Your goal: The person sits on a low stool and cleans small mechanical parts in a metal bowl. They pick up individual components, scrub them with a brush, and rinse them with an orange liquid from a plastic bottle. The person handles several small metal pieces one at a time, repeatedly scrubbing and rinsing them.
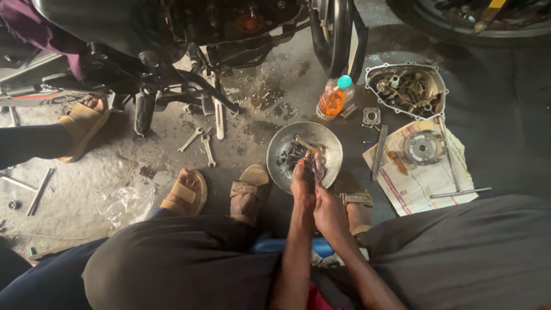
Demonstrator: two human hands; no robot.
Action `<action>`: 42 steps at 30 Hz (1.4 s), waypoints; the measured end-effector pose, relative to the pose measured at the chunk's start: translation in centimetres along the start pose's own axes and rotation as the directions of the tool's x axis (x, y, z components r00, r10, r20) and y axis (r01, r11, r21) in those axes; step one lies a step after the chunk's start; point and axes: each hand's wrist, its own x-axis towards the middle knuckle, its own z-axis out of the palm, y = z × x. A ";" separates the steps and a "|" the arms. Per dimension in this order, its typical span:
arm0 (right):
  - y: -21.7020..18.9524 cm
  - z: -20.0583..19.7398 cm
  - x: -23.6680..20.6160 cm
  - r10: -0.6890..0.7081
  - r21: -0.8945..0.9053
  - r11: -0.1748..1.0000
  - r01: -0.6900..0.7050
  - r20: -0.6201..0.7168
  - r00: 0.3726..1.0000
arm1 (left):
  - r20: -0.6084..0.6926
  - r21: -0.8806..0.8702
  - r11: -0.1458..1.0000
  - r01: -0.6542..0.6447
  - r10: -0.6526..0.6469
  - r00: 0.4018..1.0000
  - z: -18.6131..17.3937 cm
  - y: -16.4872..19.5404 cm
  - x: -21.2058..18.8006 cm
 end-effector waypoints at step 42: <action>-1.2 -1.1 -1.3 -0.199 -0.070 0.978 0.195 -0.058 0.978 | -0.023 0.380 0.883 -0.275 0.306 0.952 0.3 -0.1 1.0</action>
